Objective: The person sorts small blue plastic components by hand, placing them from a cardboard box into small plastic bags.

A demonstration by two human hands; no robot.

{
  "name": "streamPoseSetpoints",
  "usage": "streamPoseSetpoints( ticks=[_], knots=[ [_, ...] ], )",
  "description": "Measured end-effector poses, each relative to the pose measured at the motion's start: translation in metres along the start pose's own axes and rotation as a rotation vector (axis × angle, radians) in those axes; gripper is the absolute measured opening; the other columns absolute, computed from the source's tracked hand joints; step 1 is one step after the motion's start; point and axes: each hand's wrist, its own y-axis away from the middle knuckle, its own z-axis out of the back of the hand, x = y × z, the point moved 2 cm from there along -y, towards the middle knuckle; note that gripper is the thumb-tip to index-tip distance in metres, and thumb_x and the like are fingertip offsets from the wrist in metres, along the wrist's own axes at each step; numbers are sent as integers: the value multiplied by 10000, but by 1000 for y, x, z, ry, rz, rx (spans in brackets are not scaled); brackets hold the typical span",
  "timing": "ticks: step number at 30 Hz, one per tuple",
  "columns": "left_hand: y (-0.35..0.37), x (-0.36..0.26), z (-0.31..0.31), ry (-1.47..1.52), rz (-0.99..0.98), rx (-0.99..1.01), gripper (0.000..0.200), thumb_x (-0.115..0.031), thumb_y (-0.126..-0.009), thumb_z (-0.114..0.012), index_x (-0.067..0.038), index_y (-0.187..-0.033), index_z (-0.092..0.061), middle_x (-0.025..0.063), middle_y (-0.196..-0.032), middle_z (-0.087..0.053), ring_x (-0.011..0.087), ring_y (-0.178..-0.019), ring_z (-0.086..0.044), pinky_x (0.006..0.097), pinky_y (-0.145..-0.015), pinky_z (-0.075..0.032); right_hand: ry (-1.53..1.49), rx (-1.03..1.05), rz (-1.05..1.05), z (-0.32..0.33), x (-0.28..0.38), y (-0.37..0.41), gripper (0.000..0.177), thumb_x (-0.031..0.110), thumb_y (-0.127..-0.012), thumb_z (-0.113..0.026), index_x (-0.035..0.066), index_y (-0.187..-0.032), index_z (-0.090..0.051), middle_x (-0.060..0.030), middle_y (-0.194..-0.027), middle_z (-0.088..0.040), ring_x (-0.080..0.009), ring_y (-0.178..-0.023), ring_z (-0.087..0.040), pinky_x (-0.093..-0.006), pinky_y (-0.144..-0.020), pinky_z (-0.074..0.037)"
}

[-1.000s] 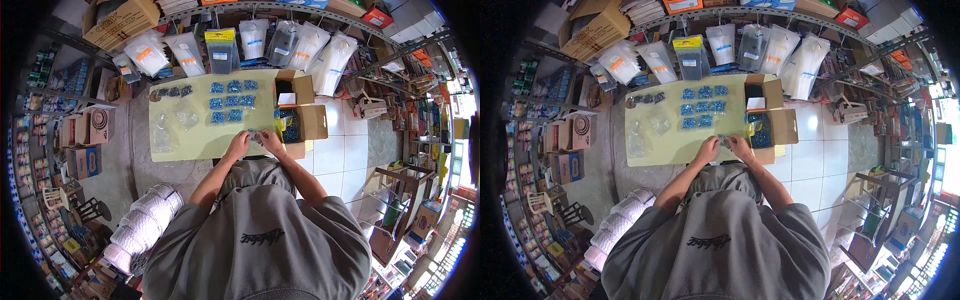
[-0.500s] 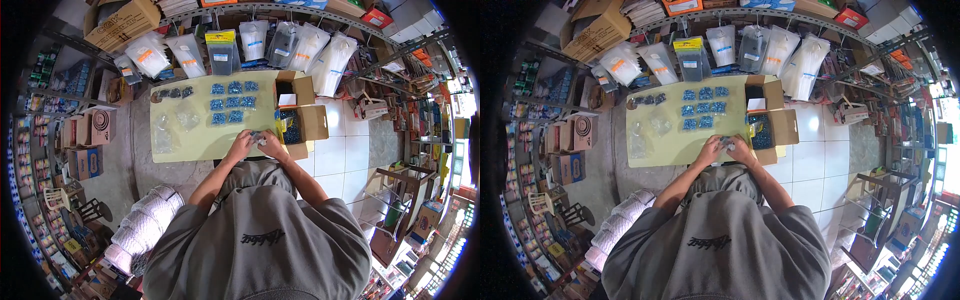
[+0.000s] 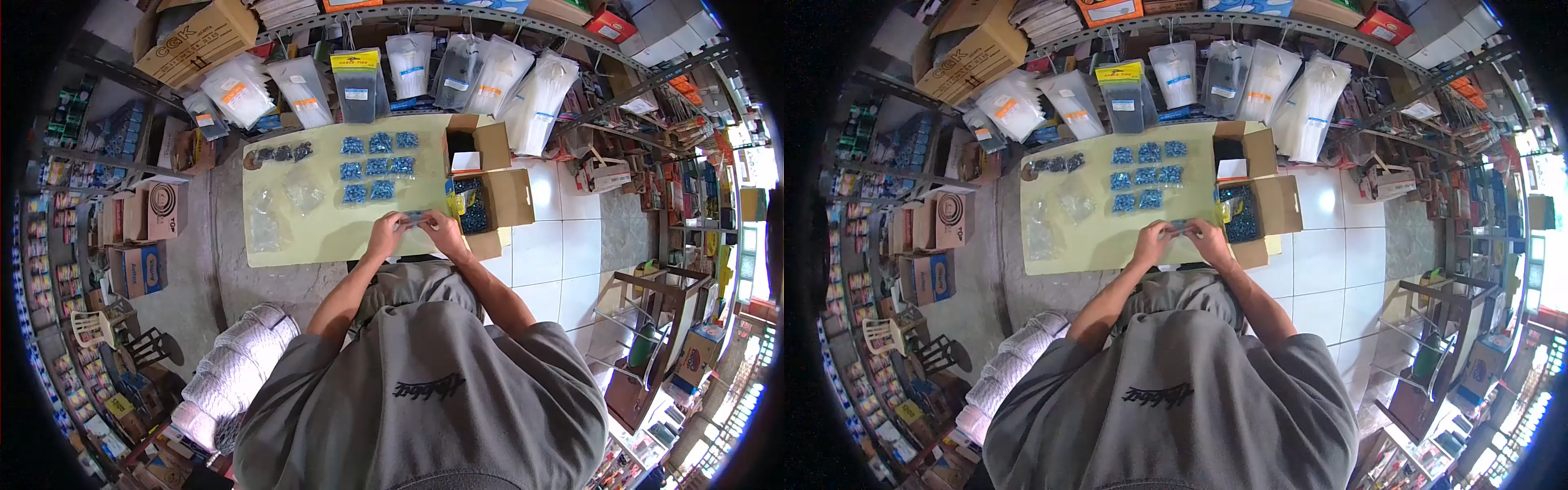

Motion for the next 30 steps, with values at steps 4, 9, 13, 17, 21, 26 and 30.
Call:
streamPoseSetpoints(
  ticks=[4,9,13,17,21,26,30],
  knots=[
    [-4,2,10,44,41,-12,192,-33,-826,-701,-15,-1015,-672,124,-967,-712,248,-857,-691,336,-783,-538,-70,-87,9,4,4,-3,226,106,-821,-762,0,-983,-647,-161,-882,-697,-278,-801,-693,-358,-706,-531],
    [2,3,10,-12,-75,-36,214,-66,-867,-684,-16,-1071,-642,130,-970,-710,255,-862,-694,342,-772,-535,20,-39,117,1,-3,-2,219,117,-847,-742,-10,-984,-628,-177,-877,-688,-317,-782,-679,-383,-672,-516],
    [12,4,8,7,72,43,179,-98,-929,-635,-4,-1080,-620,147,-968,-703,259,-858,-699,355,-760,-529,-2,38,88,0,1,0,195,121,-875,-710,-12,-983,-617,-196,-867,-686,-348,-769,-671,-400,-669,-510],
    [20,8,1,62,86,23,165,-124,-955,-608,0,-1064,-616,149,-928,-704,260,-816,-701,355,-725,-524,-158,104,-25,-20,-39,3,196,116,-898,-685,-43,-987,-613,-201,-839,-694,-296,-749,-685,-386,-662,-512],
    [22,10,-7,30,149,0,149,-136,-943,-619,-3,-1008,-616,152,-842,-693,295,-753,-684,366,-678,-517,-272,110,-86,-30,-54,4,212,135,-913,-678,-64,-956,-623,-183,-795,-697,-230,-715,-683,-368,-635,-508],
    [25,11,-17,-90,152,-81,158,-157,-934,-613,-1,-966,-619,166,-811,-675,342,-733,-659,422,-667,-508,-109,157,-282,-30,-58,0,276,206,-919,-682,-61,-850,-667,-140,-717,-695,-157,-636,-643,-328,-579,-489],
    [21,26,-21,-175,194,-158,242,-236,-922,-621,3,-895,-642,183,-811,-674,350,-747,-663,462,-679,-501,-61,153,-335,-29,-51,-6,346,280,-912,-683,-51,-813,-683,-132,-661,-680,-175,-592,-645,-344,-573,-492]
  ],
)
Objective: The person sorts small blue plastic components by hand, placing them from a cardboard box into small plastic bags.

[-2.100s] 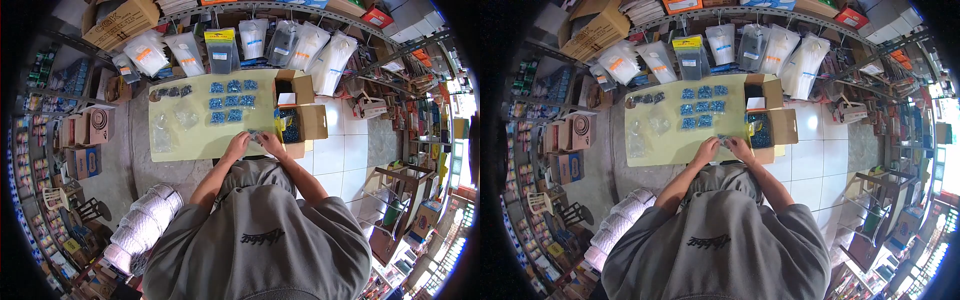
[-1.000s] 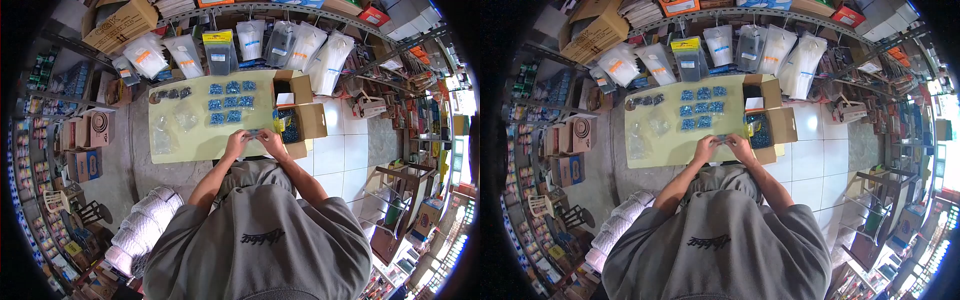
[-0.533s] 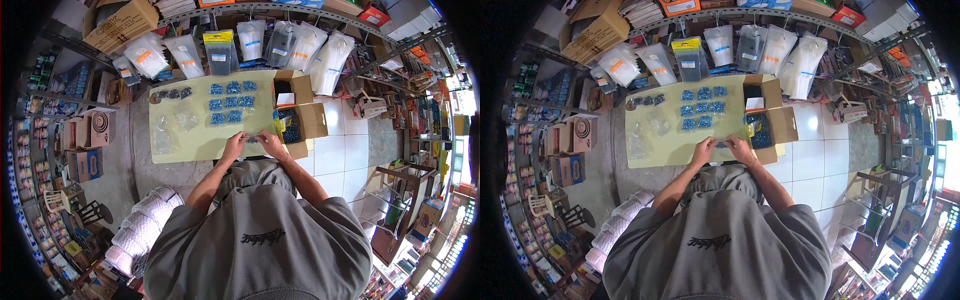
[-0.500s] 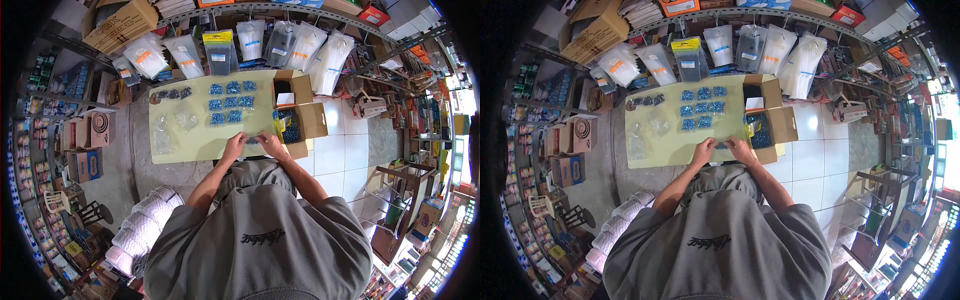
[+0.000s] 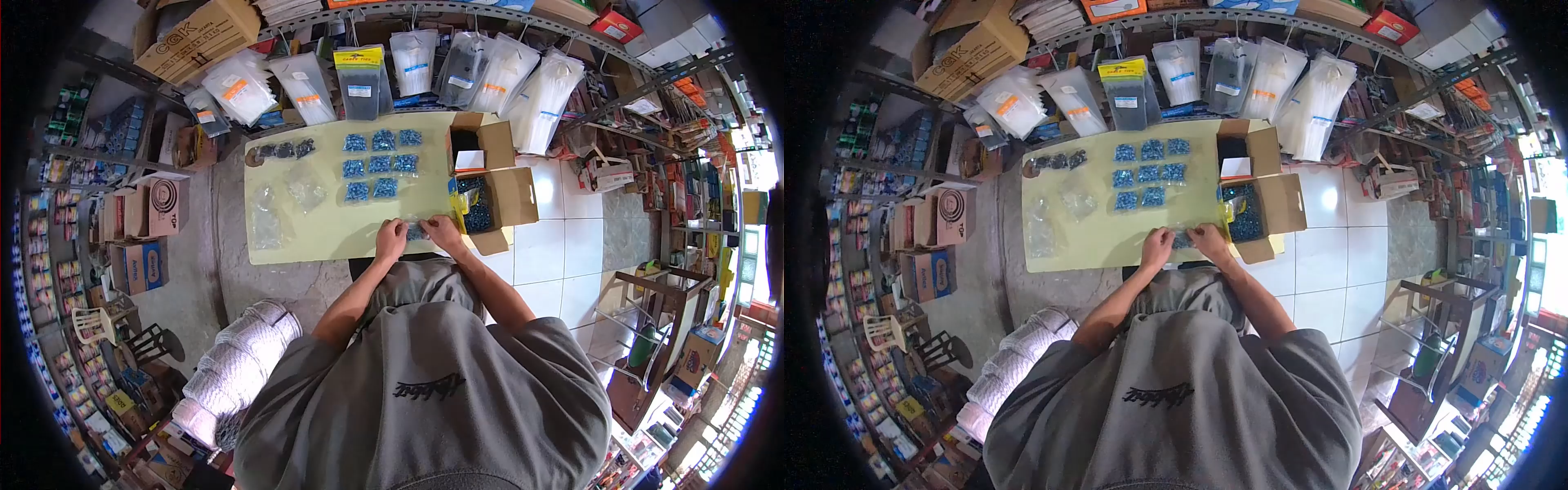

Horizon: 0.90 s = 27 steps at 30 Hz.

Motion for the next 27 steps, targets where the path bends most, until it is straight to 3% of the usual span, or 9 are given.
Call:
streamPoseSetpoints(
  ticks=[6,12,14,16,17,19,22,26,27],
  knots=[
    [-13,10,-6,-5,264,75,388,-359,-851,-688,13,-741,-688,200,-747,-688,369,-725,-681,446,-685,-523,107,-32,-92,1,-1,-8,417,342,-909,-661,-43,-752,-687,-131,-601,-659,-212,-540,-654,-365,-545,-504],
    [-19,19,-15,-65,381,86,399,-374,-821,-722,11,-723,-684,204,-724,-683,372,-712,-682,446,-685,-527,53,-42,-38,-8,-22,-20,303,258,-889,-685,-44,-884,-661,-96,-568,-605,-207,-441,-582,-344,-463,-477],
    [-21,24,-18,-30,449,79,399,-373,-816,-730,10,-717,-679,205,-711,-679,367,-709,-682,445,-691,-527,-166,68,-148,-3,-10,-13,297,207,-876,-694,-52,-1001,-620,-90,-635,-613,-189,-495,-595,-324,-484,-484],
    [-22,29,-19,32,521,92,286,-293,-840,-748,-15,-798,-692,114,-740,-696,190,-645,-660,372,-588,-528,-158,16,-122,-6,-15,-13,323,196,-864,-705,-62,-1033,-609,-101,-686,-632,-179,-550,-612,-315,-511,-493],
    [-21,29,-21,32,521,94,286,-293,-840,-748,-15,-798,-692,114,-740,-696,190,-645,-660,372,-588,-528,-148,-38,-97,-6,-18,-13,354,186,-853,-716,-72,-1065,-599,-111,-737,-652,-168,-604,-628,-305,-538,-501],
    [-17,30,-22,348,575,23,222,-222,-842,-763,-44,-955,-694,88,-907,-696,158,-776,-653,333,-614,-533,-161,-41,-107,1,-9,-9,379,182,-847,-727,-75,-1090,-591,-114,-772,-659,-159,-648,-633,-295,-565,-505],
    [-14,11,-6,574,646,93,241,-197,-878,-730,-59,-1068,-675,52,-1001,-670,151,-881,-634,319,-659,-535,-234,-27,-116,0,-7,-7,426,182,-844,-743,-79,-1141,-585,-117,-822,-675,-145,-696,-635,-282,-605,-509],
    [-15,10,4,601,604,176,229,-207,-914,-694,-67,-1093,-675,18,-951,-660,139,-887,-624,316,-701,-528,-370,-4,-117,4,7,-6,375,166,-876,-728,-66,-1156,-632,-99,-877,-699,-129,-734,-632,-277,-652,-514],
    [-14,6,7,622,571,170,205,-194,-924,-681,-51,-1071,-685,14,-911,-665,121,-826,-605,292,-686,-504,-369,-2,-116,5,5,-8,375,166,-876,-728,-66,-1156,-632,-99,-877,-699,-129,-734,-632,-277,-652,-514]
  ],
)
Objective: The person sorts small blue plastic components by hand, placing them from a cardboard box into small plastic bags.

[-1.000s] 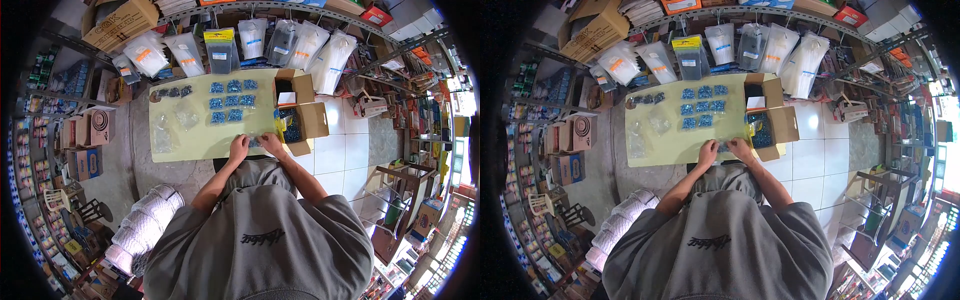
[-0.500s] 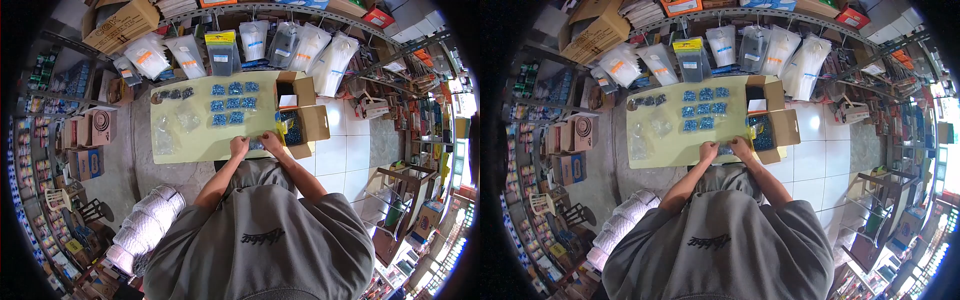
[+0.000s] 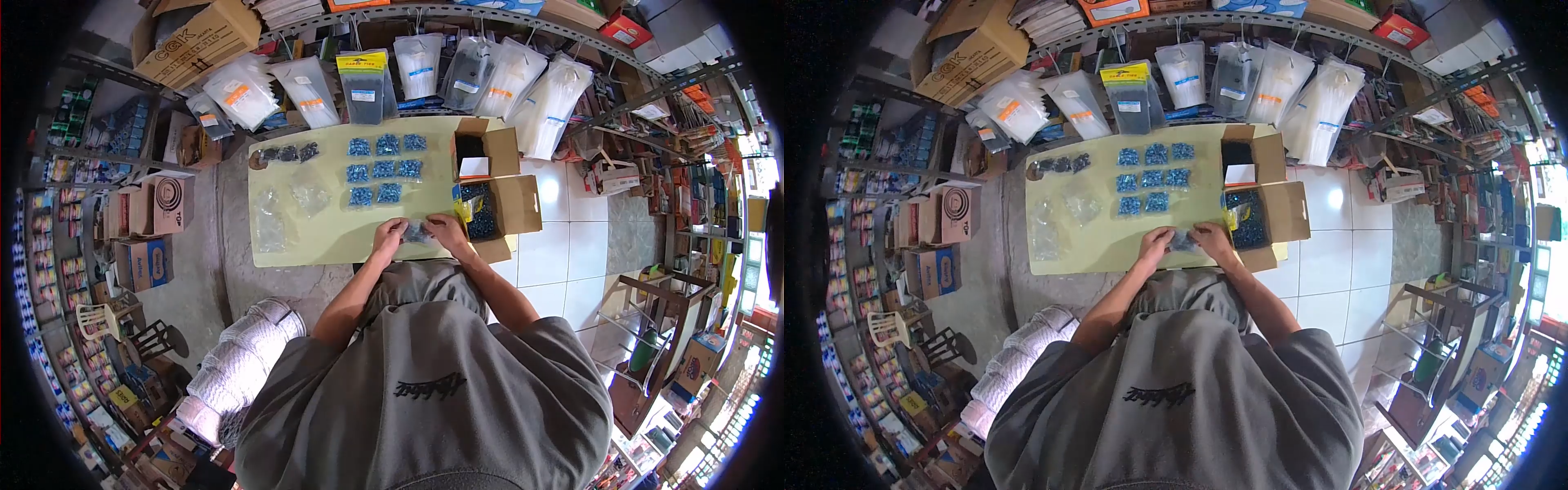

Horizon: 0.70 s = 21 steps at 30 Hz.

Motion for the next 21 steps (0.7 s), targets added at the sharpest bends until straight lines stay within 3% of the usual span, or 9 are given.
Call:
streamPoseSetpoints(
  ticks=[1,3,6,9,11,12,14,16,21],
  knots=[
    [4,-6,-1,17,-33,11,186,-180,-934,-669,-35,-1048,-695,11,-870,-670,103,-764,-586,268,-671,-481,-12,51,-26,2,-2,-2,330,152,-885,-720,-56,-1133,-656,-89,-887,-703,-125,-754,-634,-274,-673,-515],
    [2,-5,2,-68,-111,41,206,-218,-940,-663,-47,-1053,-691,12,-918,-671,116,-820,-608,287,-707,-497,-25,105,-51,2,-3,-3,286,138,-893,-712,-46,-1110,-680,-78,-898,-706,-120,-773,-635,-271,-694,-516],
    [0,-5,3,-218,-283,62,229,-248,-945,-658,-47,-1052,-685,29,-962,-682,131,-873,-640,304,-748,-514,22,71,106,4,3,0,210,111,-902,-698,-43,-1044,-699,-62,-887,-705,-111,-788,-631,-271,-713,-517],
    [3,-20,4,-317,-436,48,210,-211,-936,-666,-27,-1037,-685,59,-952,-698,146,-867,-659,307,-757,-520,33,42,217,4,16,1,168,82,-870,-720,-26,-997,-697,-86,-889,-717,-149,-797,-664,-296,-720,-530],
    [7,-30,2,-353,-488,48,191,-181,-929,-673,-19,-1028,-686,73,-948,-705,157,-863,-669,314,-760,-526,256,-109,477,6,39,12,136,30,-847,-702,-15,-975,-691,-134,-910,-704,-259,-820,-690,-338,-740,-541],
    [9,-35,2,-355,-563,39,154,-128,-905,-673,-4,-994,-687,92,-950,-706,206,-845,-676,329,-746,-533,256,-111,476,7,41,13,136,30,-847,-702,-15,-975,-691,-134,-910,-704,-259,-820,-690,-338,-740,-541],
    [15,-43,0,-356,-638,33,118,-75,-880,-673,10,-960,-688,111,-953,-706,255,-828,-683,344,-731,-540,395,-91,658,7,48,17,156,-18,-822,-674,-5,-976,-692,-172,-909,-671,-351,-835,-671,-377,-746,-543],
    [13,-38,2,-564,-765,15,122,-60,-843,-692,8,-945,-695,134,-965,-693,312,-858,-676,366,-748,-543,433,-33,706,5,40,16,180,-28,-823,-658,-5,-999,-685,-177,-906,-665,-362,-841,-661,-392,-753,-540],
    [15,-16,10,-679,-809,105,135,-43,-796,-711,10,-920,-703,141,-990,-685,325,-887,-671,385,-767,-539,591,114,716,1,40,25,270,-29,-813,-633,2,-1080,-656,-188,-968,-646,-359,-909,-641,-422,-786,-530]
  ],
)
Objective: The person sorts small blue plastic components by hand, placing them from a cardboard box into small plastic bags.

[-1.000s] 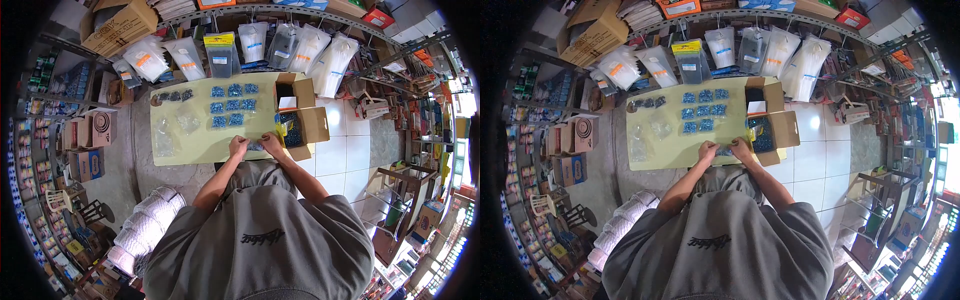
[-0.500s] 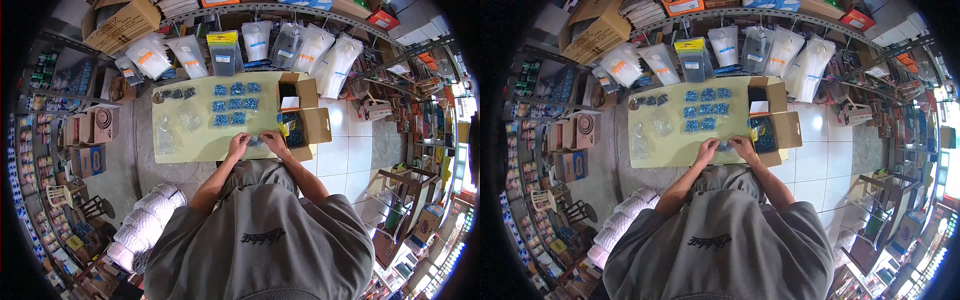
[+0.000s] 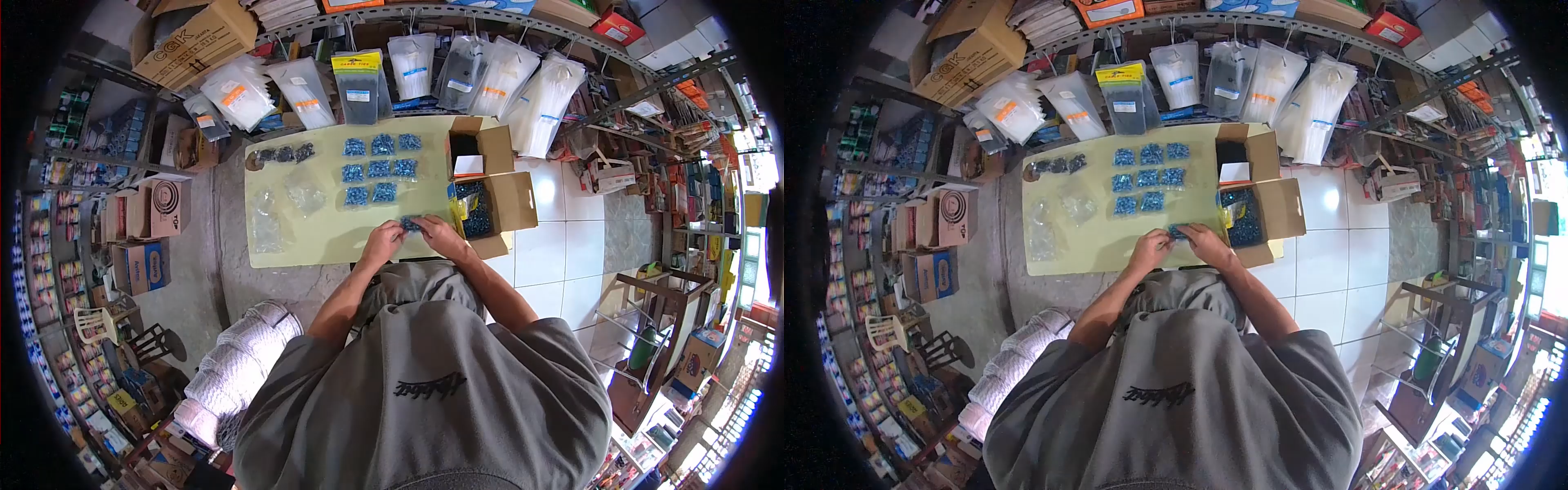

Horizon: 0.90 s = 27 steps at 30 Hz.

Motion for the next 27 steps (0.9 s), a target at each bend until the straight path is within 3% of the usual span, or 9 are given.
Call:
streamPoseSetpoints(
  ticks=[2,11,14,17,27],
  knots=[
    [2,-1,1,9,-12,25,136,-42,-789,-704,-1,-918,-704,137,-987,-681,336,-891,-660,407,-767,-533,117,101,99,-17,-18,6,345,-4,-800,-639,14,-1144,-629,-180,-1024,-606,-356,-964,-621,-430,-815,-528],
    [3,-2,-5,-51,86,66,195,-30,-780,-696,-19,-974,-684,142,-995,-631,351,-895,-635,417,-790,-528,412,201,27,-18,7,-5,286,41,-813,-628,42,-1096,-586,-158,-1061,-540,-366,-977,-626,-435,-799,-559],
    [7,-9,-1,-33,37,-69,215,-22,-784,-687,0,-997,-670,144,-1027,-613,331,-929,-636,389,-793,-529,384,164,-57,-22,1,-13,255,46,-839,-592,52,-1095,-593,-154,-1072,-541,-366,-974,-630,-437,-795,-565],
    [14,-8,2,50,215,-98,242,-9,-793,-662,-17,-1035,-664,133,-1049,-596,302,-944,-639,380,-803,-536,415,151,-157,-21,-1,-29,249,41,-855,-556,61,-1100,-600,-145,-1091,-542,-365,-986,-626,-447,-796,-563],
    [53,22,25,128,361,-273,209,17,-846,-615,-42,-1039,-671,109,-1003,-631,234,-887,-660,327,-769,-553,454,13,-177,-15,-9,-72,269,25,-856,-539,27,-1112,-621,-175,-1154,-549,-374,-1033,-600,-448,-861,-550]
  ],
)
